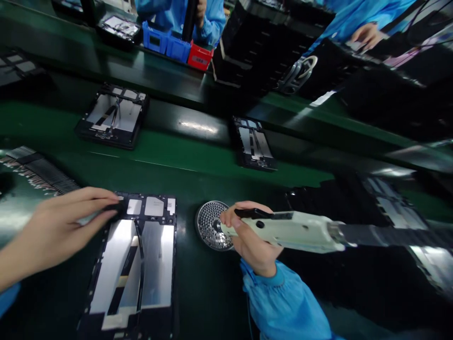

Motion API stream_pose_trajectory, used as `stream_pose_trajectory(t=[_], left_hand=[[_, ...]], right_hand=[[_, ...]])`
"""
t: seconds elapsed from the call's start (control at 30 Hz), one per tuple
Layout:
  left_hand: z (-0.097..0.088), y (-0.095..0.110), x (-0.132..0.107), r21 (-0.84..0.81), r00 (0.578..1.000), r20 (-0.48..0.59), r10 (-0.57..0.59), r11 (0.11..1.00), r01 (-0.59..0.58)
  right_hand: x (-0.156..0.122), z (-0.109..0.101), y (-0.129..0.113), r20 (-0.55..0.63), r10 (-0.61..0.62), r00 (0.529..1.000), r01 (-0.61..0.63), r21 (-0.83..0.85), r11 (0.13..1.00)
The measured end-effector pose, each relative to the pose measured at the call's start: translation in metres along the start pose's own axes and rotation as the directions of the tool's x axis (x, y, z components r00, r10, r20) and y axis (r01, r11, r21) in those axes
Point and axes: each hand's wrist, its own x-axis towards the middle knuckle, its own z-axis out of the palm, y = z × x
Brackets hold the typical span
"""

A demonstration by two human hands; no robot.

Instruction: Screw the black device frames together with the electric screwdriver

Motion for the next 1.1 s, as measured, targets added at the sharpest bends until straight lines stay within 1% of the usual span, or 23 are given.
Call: stream_pose_trajectory(t=[0.1,0.17,0.23,0.3,0.37,0.43,0.53,0.67,0.83,0.87,0.93,1.0,1.03,1.07,1.1], left_hand=[[0.038,0.023,0.028,-0.191,0.995,0.015,0.094,0.978,-0.089],[0.063,0.029,0.044,-0.237,0.988,0.016,0.154,0.961,-0.146],[0.084,0.031,0.056,-0.228,0.975,0.024,0.219,0.951,-0.208],[0.098,0.033,0.063,-0.221,0.961,0.039,0.275,0.94,-0.26],[0.106,0.034,0.066,-0.214,0.944,0.061,0.326,0.928,-0.306],[0.108,0.035,0.066,-0.207,0.925,0.084,0.371,0.914,-0.348],[0.106,0.034,0.067,-0.199,0.904,0.105,0.415,0.899,-0.39],[0.104,0.029,0.066,-0.184,0.894,0.134,0.427,0.897,-0.401],[0.102,0.031,0.055,-0.154,0.883,0.202,0.423,0.904,-0.398],[0.099,0.032,0.053,-0.125,0.872,0.219,0.438,0.899,-0.42],[0.092,0.032,0.051,-0.011,0.831,0.281,0.48,0.867,-0.498],[0.082,0.031,0.051,0.121,0.78,0.382,0.495,0.81,-0.574],[0.077,0.03,0.051,0.163,0.76,0.435,0.483,0.788,-0.594],[0.074,0.029,0.051,0.184,0.75,0.475,0.46,0.782,-0.596],[0.071,0.029,0.05,0.202,0.752,0.497,0.433,0.785,-0.585]], right_hand=[[0.004,0.001,-0.016,-0.039,-0.094,0.995,0.094,0.002,0.996],[0.007,0.001,-0.027,-0.041,-0.149,0.988,0.15,0.004,0.989],[0.009,0.0,-0.034,-0.031,-0.167,0.985,0.167,0.003,0.986],[0.01,-0.001,-0.037,-0.032,-0.169,0.985,0.169,0.001,0.986],[0.011,-0.001,-0.037,-0.037,-0.168,0.985,0.169,0.004,0.986],[0.011,-0.001,-0.035,-0.031,-0.153,0.988,0.153,0.009,0.988],[0.012,-0.002,-0.034,-0.015,-0.137,0.99,0.137,0.013,0.99],[0.015,-0.003,-0.033,-0.01,-0.127,0.992,0.127,-0.017,0.992],[0.015,-0.003,-0.031,-0.025,-0.087,0.996,0.086,-0.051,0.995],[0.014,-0.002,-0.031,-0.029,-0.077,0.997,0.075,-0.055,0.996],[0.015,-0.001,-0.03,-0.027,-0.062,0.998,0.06,-0.068,0.996],[0.016,0.002,-0.03,-0.031,-0.071,0.997,0.069,-0.075,0.995],[0.017,0.005,-0.03,-0.036,-0.087,0.996,0.084,-0.075,0.994],[0.018,0.007,-0.031,-0.041,-0.099,0.994,0.096,-0.073,0.993],[0.019,0.01,-0.032,-0.049,-0.108,0.993,0.105,-0.07,0.992]])
